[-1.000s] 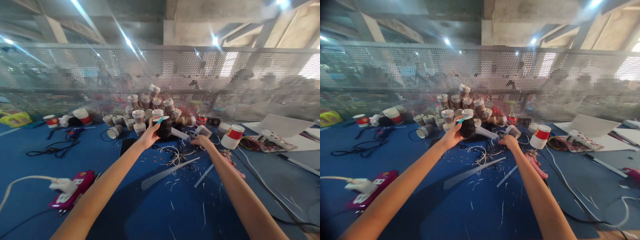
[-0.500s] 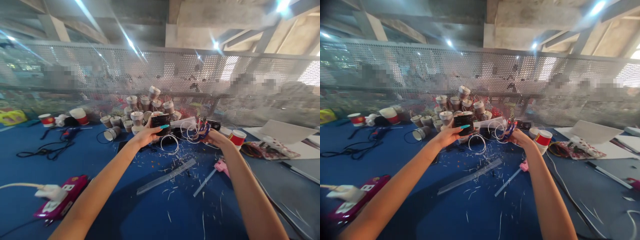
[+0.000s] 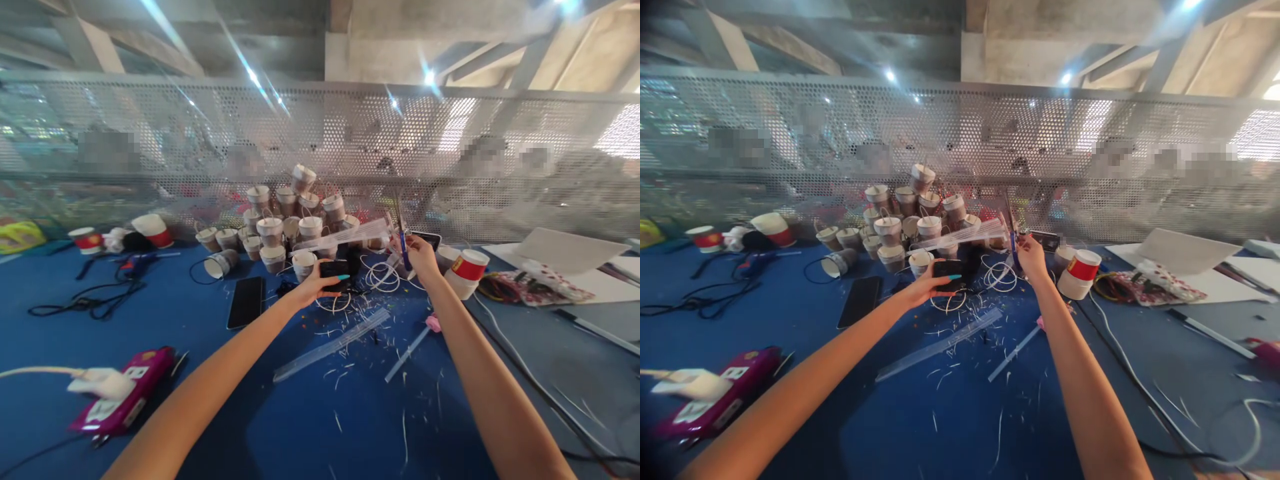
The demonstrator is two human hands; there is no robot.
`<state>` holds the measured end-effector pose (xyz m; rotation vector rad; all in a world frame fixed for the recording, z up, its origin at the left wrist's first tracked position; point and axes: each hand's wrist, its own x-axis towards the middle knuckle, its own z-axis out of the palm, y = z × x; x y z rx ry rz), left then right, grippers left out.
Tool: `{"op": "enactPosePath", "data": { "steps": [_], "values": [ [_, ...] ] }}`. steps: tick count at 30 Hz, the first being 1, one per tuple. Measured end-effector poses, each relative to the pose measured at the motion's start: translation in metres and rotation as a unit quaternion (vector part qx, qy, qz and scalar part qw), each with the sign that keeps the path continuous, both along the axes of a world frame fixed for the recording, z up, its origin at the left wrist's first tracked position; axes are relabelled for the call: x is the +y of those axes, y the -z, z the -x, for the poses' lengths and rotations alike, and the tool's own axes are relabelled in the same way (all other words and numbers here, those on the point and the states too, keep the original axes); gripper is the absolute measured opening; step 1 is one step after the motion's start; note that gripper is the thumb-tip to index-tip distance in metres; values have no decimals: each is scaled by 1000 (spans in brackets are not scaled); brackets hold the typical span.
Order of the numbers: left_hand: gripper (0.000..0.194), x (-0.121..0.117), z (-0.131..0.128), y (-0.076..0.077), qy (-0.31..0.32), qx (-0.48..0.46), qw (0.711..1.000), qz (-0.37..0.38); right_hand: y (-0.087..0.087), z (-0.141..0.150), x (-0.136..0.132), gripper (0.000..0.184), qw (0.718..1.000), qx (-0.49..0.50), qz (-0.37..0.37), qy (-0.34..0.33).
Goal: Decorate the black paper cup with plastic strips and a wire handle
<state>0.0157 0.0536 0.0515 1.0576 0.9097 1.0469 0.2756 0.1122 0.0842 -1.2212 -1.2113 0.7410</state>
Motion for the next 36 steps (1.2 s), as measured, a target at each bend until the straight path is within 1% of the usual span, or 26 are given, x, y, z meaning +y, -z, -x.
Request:
{"op": "enactPosePath", "data": {
  "steps": [2, 5, 8, 10, 12, 14, 16, 17, 18, 20, 22, 24, 25, 28, 29, 30, 33, 36],
  "values": [
    [67, -3, -3, 1, -1, 28, 1000, -14, 1, -6, 3, 34, 1000, -15, -18, 18],
    [68, -5, -6, -3, -1, 47, 997, -52, 1, -11, 4, 36, 999, -24, -32, 18],
    [72, -3, -5, -11, -9, 47, 992, -113, 1, -11, 5, 40, 999, -15, -39, 9],
    [83, -1, -2, -18, -22, 39, 987, -154, -1, -11, 4, 41, 998, -15, -55, 8],
    [91, 1, 1, -26, -44, 29, 982, -182, -5, -11, 1, 39, 995, -52, -86, 29],
    [85, 2, 4, -32, -61, 21, 979, -192, -10, -10, -4, 32, 980, -136, -121, 83],
    [72, 2, 6, -36, -69, 15, 979, -193, -15, -6, -10, 24, 952, -231, -146, 139],
    [68, 2, 7, -37, -73, 11, 979, -192, -17, -4, -12, 21, 940, -263, -153, 156],
    [67, 2, 7, -37, -80, 9, 978, -193, -19, -1, -15, 20, 934, -278, -154, 160],
    [68, 3, 8, -36, -101, 4, 974, -205, -22, 7, -19, 20, 943, -264, -144, 142],
    [70, 5, 8, -34, -122, 4, 967, -224, -24, 15, -24, 22, 955, -240, -134, 107],
    [72, 6, 8, -34, -160, 16, 952, -259, -27, 25, -30, 24, 955, -249, -138, 80],
    [74, 5, 8, -35, -192, 32, 938, -286, -29, 30, -34, 24, 951, -265, -142, 72],
    [79, 1, 7, -40, -292, 110, 877, -365, -36, 47, -50, 24, 935, -327, -131, 48],
    [81, -1, 6, -41, -312, 134, 860, -380, -38, 53, -56, 25, 926, -355, -122, 36],
    [82, -3, 5, -43, -324, 153, 849, -388, -41, 58, -62, 26, 916, -385, -111, 27],
    [84, -7, 3, -44, -338, 192, 837, -384, -46, 70, -78, 30, 875, -477, -80, 26],
    [79, -8, 2, -41, -345, 229, 830, -373, -50, 74, -86, 36, 832, -549, -69, 23]
  ]
}}
